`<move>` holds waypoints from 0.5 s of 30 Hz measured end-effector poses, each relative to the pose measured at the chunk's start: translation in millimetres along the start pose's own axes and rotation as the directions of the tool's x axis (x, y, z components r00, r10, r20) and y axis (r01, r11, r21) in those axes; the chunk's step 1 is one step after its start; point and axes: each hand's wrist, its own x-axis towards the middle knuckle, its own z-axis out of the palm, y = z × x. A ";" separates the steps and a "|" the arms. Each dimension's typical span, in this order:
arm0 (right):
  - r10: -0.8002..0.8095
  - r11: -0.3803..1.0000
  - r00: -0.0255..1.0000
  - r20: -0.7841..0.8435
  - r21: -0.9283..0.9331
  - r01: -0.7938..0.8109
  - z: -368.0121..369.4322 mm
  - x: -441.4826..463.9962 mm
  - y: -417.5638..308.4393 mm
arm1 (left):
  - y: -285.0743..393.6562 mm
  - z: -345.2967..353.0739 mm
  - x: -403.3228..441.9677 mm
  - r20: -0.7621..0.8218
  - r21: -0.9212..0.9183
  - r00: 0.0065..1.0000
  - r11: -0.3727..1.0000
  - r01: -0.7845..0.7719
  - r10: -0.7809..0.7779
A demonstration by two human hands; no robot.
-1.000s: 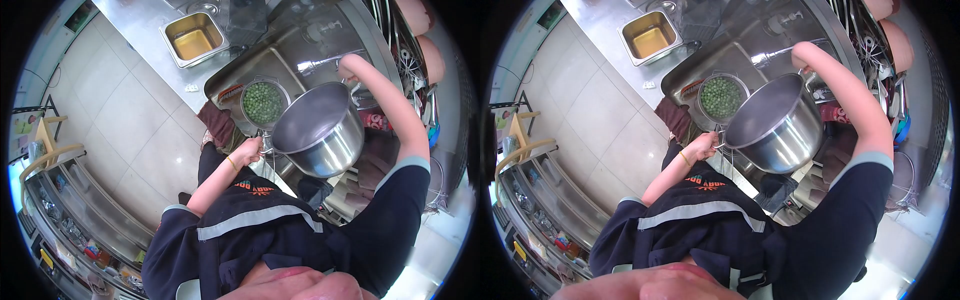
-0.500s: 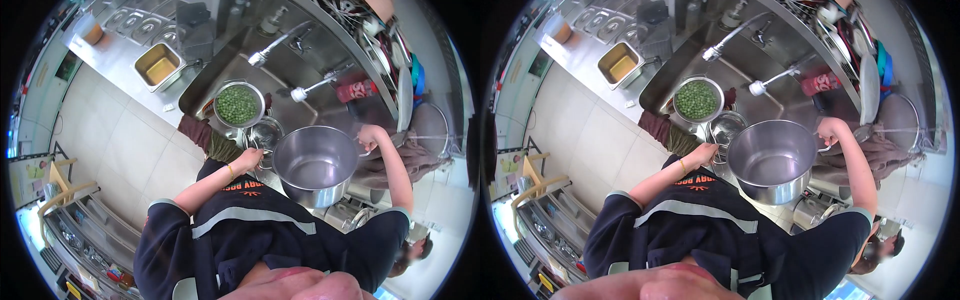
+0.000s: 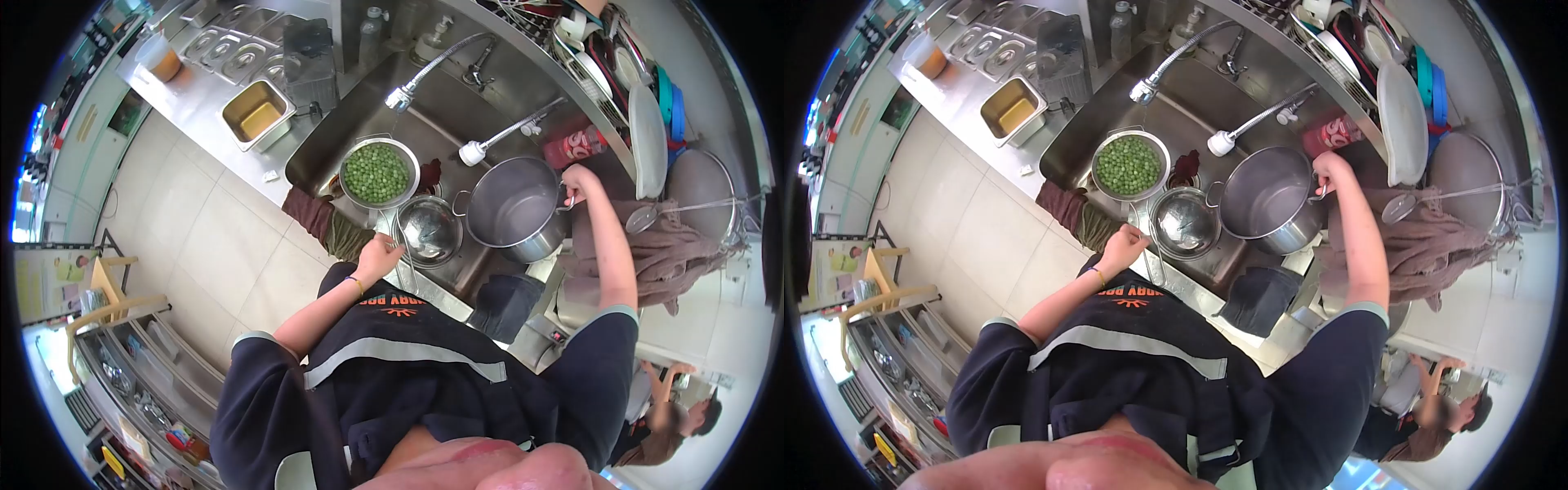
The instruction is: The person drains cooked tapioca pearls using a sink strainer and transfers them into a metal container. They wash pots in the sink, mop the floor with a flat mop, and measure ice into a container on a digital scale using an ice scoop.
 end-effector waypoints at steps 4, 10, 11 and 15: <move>0.014 0.988 0.998 0.065 0.151 -0.024 42.6 92.9 17.9 | 12.3 -1.8 -15.1 0.061 -0.035 0.998 0.999 0.013 -0.011; -0.075 0.555 0.952 0.298 0.806 -0.208 129.7 194.8 51.8 | -10.2 -21.1 -40.4 -0.083 -0.039 0.982 0.985 0.169 -0.171; -0.008 0.527 0.979 0.203 0.833 -0.168 136.8 175.5 43.3 | -17.3 -23.7 -44.3 -0.094 -0.078 0.974 0.977 0.199 -0.206; 0.038 0.261 0.983 0.178 0.948 -0.182 154.5 196.3 66.1 | -42.0 -27.3 -62.5 -0.181 -0.248 0.932 0.932 0.265 -0.313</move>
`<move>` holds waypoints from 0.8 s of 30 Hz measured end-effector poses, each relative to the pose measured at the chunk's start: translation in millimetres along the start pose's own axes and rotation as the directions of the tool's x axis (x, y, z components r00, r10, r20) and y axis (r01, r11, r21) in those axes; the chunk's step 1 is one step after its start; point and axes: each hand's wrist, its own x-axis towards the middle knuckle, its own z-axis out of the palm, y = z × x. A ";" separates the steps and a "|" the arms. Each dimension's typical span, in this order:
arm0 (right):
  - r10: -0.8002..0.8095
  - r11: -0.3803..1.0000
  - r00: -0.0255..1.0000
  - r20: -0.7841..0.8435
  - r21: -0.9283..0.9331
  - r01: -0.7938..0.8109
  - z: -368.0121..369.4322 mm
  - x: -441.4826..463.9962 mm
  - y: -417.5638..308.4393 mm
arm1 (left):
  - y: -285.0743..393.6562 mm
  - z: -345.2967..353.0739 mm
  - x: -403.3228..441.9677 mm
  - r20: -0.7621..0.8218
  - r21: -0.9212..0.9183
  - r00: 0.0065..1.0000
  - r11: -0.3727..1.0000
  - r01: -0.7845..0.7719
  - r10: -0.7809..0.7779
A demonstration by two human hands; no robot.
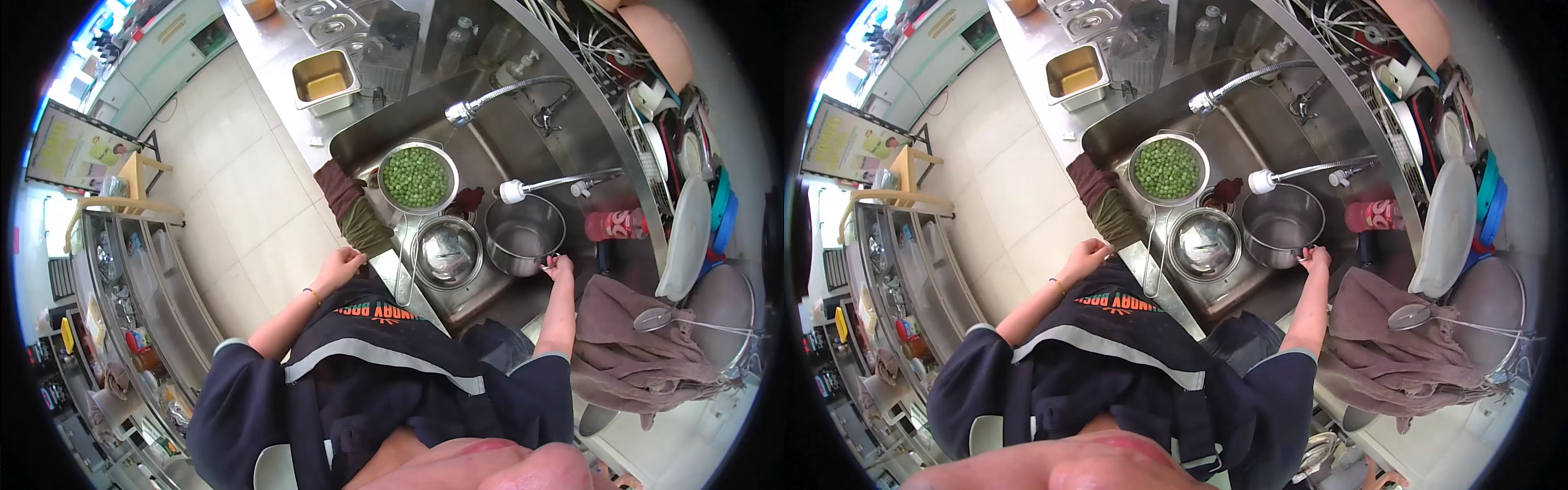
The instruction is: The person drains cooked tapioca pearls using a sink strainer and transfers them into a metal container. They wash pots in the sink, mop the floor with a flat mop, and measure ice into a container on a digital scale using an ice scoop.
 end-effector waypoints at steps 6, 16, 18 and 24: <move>0.159 0.877 0.976 -0.149 0.476 -0.070 -19.2 25.5 74.3 | -13.7 -1.5 -11.1 0.021 -0.059 0.994 0.992 0.111 -0.110; 0.428 0.861 0.891 -0.151 0.368 -0.351 33.8 2.0 154.8 | -0.1 -8.1 -26.6 0.129 0.016 0.984 0.992 0.126 -0.127; 0.397 0.914 0.900 -0.179 0.168 -0.370 51.6 -75.0 126.3 | -4.8 -15.2 -29.2 0.098 -0.019 0.985 0.990 0.143 -0.140; -0.397 0.835 0.752 0.526 -0.133 0.534 121.4 -194.4 164.5 | -15.3 -63.4 2.1 -0.152 -0.326 0.977 0.941 0.096 -0.152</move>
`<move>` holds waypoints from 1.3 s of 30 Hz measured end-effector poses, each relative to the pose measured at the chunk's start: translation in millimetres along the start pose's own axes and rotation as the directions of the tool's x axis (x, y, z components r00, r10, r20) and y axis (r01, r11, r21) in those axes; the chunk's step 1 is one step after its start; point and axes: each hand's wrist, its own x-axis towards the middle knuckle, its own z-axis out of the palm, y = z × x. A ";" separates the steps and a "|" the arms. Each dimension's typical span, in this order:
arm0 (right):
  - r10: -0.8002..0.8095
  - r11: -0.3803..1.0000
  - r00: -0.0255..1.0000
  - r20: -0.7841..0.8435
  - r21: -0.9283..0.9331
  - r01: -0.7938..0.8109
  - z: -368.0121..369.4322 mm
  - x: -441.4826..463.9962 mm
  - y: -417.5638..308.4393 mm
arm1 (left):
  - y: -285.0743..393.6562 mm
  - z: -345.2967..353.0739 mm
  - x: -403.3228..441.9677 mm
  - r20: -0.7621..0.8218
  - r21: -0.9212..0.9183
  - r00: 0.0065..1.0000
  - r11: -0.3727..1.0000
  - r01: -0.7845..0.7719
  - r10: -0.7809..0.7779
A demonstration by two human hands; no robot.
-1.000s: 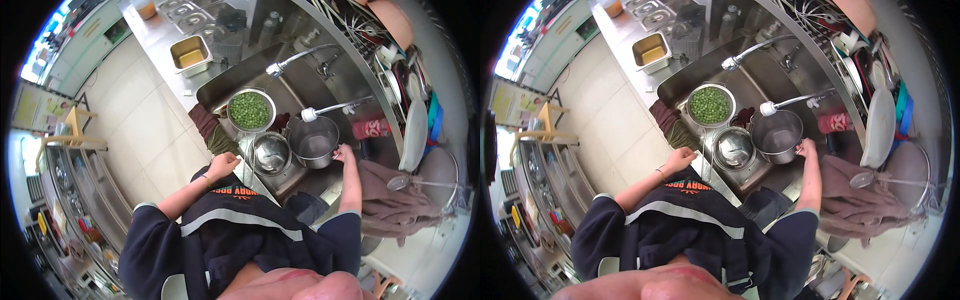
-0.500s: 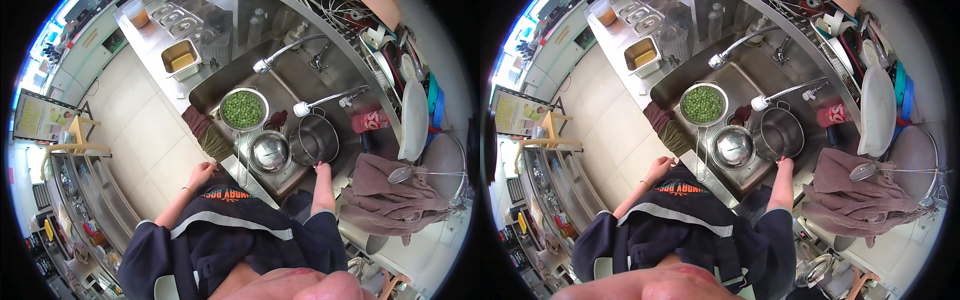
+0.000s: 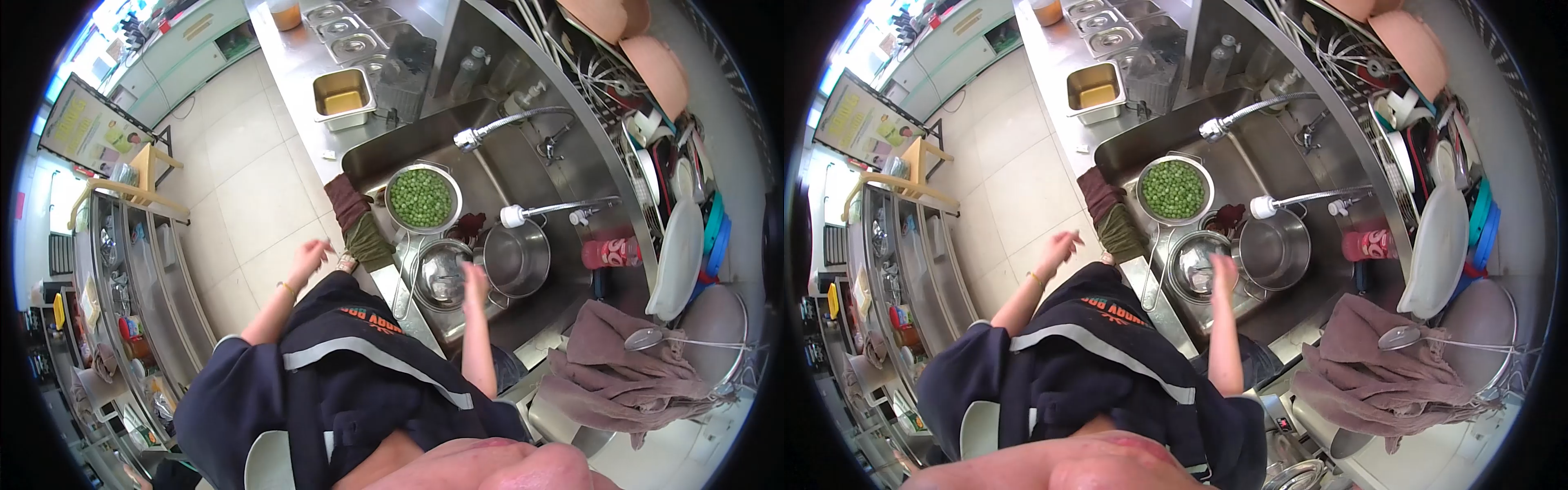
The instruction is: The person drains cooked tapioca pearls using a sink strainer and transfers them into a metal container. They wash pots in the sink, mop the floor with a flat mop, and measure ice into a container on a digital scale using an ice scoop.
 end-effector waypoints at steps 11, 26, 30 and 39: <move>0.414 0.894 0.783 0.464 -0.045 -0.446 140.2 -12.1 -24.5 | 155.7 -71.0 250.6 -0.376 0.113 0.881 0.958 -0.264 0.288; 0.312 0.940 0.939 0.145 0.095 -0.327 183.3 -79.8 -32.9 | 270.9 -148.4 390.8 0.295 0.350 0.835 0.761 -0.546 0.464; 0.316 0.922 0.941 0.125 0.194 -0.335 189.3 -82.4 -25.8 | 261.4 -144.1 369.2 0.419 0.322 0.867 0.849 -0.418 0.269; 0.243 0.938 0.949 0.203 0.200 -0.283 189.9 -71.3 -33.6 | 201.5 -123.2 306.3 0.268 0.236 0.890 0.870 -0.432 0.369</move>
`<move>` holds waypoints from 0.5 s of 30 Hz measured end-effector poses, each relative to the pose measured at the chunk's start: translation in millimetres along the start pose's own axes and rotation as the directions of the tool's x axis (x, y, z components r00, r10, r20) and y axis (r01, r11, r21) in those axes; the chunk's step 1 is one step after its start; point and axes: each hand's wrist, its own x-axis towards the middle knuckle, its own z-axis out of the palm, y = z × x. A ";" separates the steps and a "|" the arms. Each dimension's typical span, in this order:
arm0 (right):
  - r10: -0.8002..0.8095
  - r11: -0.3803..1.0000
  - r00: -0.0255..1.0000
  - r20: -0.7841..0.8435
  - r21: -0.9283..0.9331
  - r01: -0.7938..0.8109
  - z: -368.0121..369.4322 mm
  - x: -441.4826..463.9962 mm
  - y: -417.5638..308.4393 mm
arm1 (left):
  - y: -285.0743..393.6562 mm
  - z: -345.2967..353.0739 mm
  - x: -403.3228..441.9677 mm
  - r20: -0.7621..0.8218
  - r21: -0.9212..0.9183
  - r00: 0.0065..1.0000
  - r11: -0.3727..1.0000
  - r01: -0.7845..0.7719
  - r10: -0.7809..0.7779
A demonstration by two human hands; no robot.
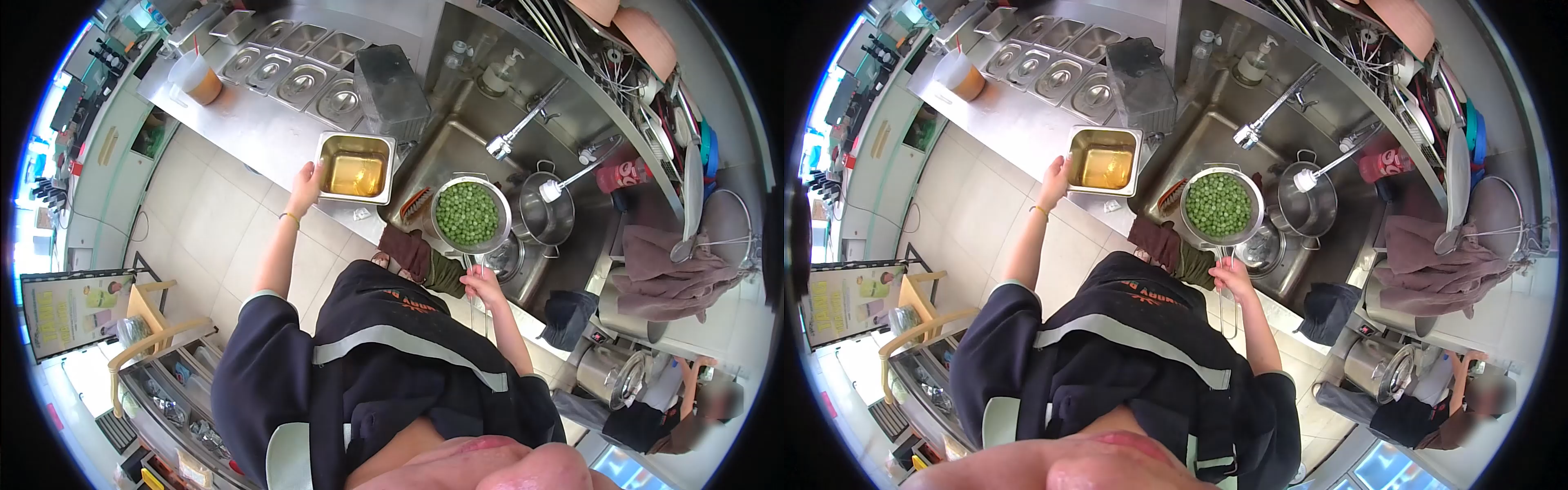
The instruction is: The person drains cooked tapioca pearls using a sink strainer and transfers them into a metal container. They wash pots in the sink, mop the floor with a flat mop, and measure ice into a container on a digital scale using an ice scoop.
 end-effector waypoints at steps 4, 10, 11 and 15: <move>0.026 0.999 1.000 -0.009 0.022 -0.025 10.3 -1.8 -4.8 | -2.4 22.2 -24.8 -0.108 -0.102 0.994 0.995 0.007 -0.018; -0.008 1.000 0.999 0.047 -0.010 0.008 19.8 -51.8 -26.3 | -5.4 50.4 -46.3 -0.210 -0.203 0.977 0.977 -0.069 0.025; -0.018 1.000 0.999 0.044 -0.006 0.019 24.4 -65.5 -35.6 | -1.4 53.5 -50.6 -0.211 -0.220 0.977 0.971 -0.089 0.042; -0.029 0.999 0.999 0.041 -0.034 0.031 40.7 -106.9 -66.5 | 25.7 60.8 -72.4 -0.143 -0.212 0.987 0.977 0.037 -0.068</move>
